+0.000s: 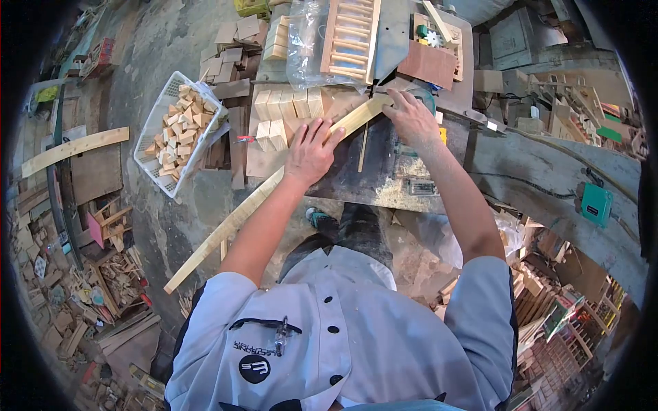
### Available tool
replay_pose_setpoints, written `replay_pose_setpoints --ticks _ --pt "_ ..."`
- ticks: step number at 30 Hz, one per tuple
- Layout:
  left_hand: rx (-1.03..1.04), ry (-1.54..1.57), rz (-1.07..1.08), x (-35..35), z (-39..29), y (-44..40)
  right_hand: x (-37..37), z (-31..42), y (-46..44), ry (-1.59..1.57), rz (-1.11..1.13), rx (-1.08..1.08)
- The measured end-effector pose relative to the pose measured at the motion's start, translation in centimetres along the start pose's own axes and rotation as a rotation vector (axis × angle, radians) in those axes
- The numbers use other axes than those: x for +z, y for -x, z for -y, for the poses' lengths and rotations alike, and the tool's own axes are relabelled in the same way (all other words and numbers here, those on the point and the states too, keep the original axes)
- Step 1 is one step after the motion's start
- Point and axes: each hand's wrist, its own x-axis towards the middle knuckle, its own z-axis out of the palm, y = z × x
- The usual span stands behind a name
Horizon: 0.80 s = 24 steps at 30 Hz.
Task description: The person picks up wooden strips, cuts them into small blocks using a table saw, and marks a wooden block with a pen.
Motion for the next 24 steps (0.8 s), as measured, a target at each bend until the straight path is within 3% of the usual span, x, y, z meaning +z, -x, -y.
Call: replay_pose_setpoints --ticks 24 --pt "0.054 0.008 -0.018 0.9 1.0 -1.2 1.2 -0.6 -1.0 0.042 -0.016 0.068"
